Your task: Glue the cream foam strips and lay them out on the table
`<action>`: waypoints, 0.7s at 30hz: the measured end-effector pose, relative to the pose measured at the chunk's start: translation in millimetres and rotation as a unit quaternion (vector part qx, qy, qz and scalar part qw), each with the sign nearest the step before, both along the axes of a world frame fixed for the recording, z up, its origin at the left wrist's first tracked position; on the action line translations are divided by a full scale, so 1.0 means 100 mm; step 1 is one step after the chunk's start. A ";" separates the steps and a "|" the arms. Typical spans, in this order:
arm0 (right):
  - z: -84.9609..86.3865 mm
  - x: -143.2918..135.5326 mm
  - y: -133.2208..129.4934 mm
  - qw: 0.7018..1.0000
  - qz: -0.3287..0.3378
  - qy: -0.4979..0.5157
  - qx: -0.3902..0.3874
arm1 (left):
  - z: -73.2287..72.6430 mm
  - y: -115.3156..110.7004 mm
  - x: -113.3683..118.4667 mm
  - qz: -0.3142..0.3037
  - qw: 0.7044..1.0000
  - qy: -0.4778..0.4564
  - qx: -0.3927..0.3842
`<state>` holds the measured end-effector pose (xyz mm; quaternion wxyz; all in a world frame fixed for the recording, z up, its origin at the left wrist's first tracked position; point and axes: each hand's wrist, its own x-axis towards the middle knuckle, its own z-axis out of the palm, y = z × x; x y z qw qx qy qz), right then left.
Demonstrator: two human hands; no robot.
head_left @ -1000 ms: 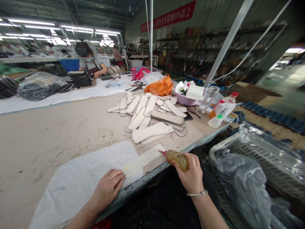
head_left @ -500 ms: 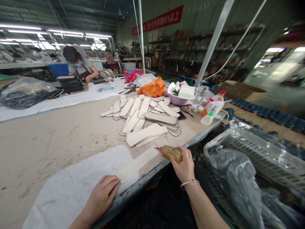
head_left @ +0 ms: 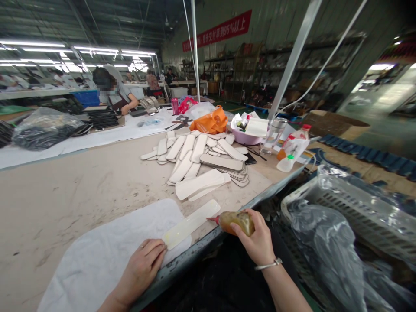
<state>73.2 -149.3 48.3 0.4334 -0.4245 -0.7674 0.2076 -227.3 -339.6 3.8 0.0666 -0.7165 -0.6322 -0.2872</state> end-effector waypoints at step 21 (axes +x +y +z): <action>-0.08 -0.14 0.03 0.917 -0.001 0.291 -0.272 | 0.06 -0.05 0.07 0.026 0.999 -0.041 -0.023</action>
